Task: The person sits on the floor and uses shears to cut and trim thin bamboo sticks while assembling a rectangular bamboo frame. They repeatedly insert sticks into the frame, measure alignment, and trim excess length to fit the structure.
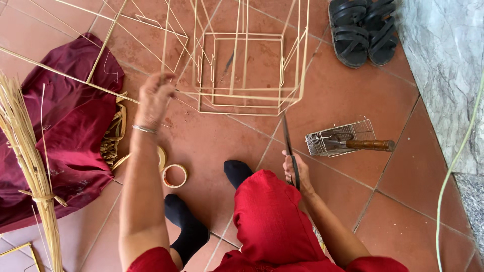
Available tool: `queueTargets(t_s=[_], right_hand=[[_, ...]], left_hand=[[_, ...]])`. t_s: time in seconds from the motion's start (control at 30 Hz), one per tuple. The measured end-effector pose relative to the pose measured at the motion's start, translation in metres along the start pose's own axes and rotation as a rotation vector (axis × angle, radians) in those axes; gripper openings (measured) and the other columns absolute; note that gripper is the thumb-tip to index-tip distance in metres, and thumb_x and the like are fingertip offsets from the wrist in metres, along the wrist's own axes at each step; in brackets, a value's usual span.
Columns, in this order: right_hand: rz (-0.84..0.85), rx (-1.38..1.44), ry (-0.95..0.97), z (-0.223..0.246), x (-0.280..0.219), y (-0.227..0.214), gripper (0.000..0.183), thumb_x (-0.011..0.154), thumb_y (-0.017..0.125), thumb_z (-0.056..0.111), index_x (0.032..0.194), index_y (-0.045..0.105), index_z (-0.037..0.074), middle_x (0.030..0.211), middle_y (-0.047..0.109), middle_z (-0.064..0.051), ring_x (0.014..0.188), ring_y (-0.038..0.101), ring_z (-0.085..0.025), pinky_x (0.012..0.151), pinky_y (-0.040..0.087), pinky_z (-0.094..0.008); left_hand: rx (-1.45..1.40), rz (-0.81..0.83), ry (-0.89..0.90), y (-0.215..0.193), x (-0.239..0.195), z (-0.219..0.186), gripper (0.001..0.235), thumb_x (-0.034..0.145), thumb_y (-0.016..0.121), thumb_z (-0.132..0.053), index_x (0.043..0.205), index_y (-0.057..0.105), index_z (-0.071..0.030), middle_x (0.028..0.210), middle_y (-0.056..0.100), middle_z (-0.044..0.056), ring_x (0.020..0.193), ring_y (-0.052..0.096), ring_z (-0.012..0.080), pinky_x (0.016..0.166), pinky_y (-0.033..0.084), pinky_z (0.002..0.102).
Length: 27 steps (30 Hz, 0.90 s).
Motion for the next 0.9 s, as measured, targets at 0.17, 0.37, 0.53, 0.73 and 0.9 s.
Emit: queueTargets(t_s=[0.17,0.37,0.53,0.73,0.9], right_hand=[[0.044,-0.206,-0.192,0.008,-0.042,0.011,0.042,0.102,0.064,0.022,0.138,0.058,0.002,0.081,0.049,0.007,0.067,0.040,-0.001,0.057,0.033,-0.017],[0.159,-0.235,-0.167,0.010,-0.051,0.021,0.049,0.092,0.071,0.020,0.133,0.056,-0.001,0.105,0.062,0.006,0.095,0.057,-0.005,0.088,0.047,-0.022],[0.010,-0.160,-0.006,0.008,-0.063,0.003,0.042,0.098,0.064,0.027,0.130,0.060,0.000,0.079,0.053,0.004,0.066,0.048,-0.005,0.054,0.040,-0.021],[-0.117,-0.299,-0.287,0.061,-0.062,-0.004,0.042,0.100,0.062,0.020,0.136,0.055,0.000,0.084,0.052,0.006,0.066,0.045,-0.003,0.052,0.036,-0.018],[-0.051,-0.355,-0.525,0.114,-0.039,0.022,0.043,0.101,0.063,0.018,0.139,0.053,-0.002,0.092,0.050,0.006,0.077,0.046,-0.004,0.065,0.040,-0.019]], left_hand=[[0.921,-0.516,0.581,-0.020,0.018,-0.040,0.050,0.093,0.067,-0.001,0.143,0.060,-0.001,0.115,0.060,0.015,0.108,0.055,0.0300,0.088,0.049,0.044],[0.661,-0.114,0.748,0.150,-0.059,-0.086,0.056,0.091,0.082,-0.022,0.139,0.058,-0.006,0.132,0.061,0.017,0.126,0.055,0.0355,0.108,0.047,0.047],[0.755,0.008,0.665,0.238,-0.072,-0.098,0.073,0.089,0.075,-0.036,0.141,0.046,0.006,0.112,0.067,0.017,0.102,0.061,0.0304,0.099,0.042,0.052],[0.870,0.119,0.693,0.187,-0.095,-0.077,0.054,0.082,0.064,-0.005,0.135,0.057,-0.004,0.093,0.072,0.007,0.098,0.067,0.0247,0.105,0.037,0.054],[0.776,0.141,0.572,0.083,-0.116,-0.072,0.028,0.087,0.060,0.005,0.108,0.069,-0.012,0.101,0.071,0.004,0.106,0.067,0.0227,0.120,0.023,0.065]])
Point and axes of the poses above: each hand's wrist, its own x-axis towards the middle knuckle, its own y-axis out of the palm, z = x × y, the point moved 2 cm from there along x, towards the middle knuckle
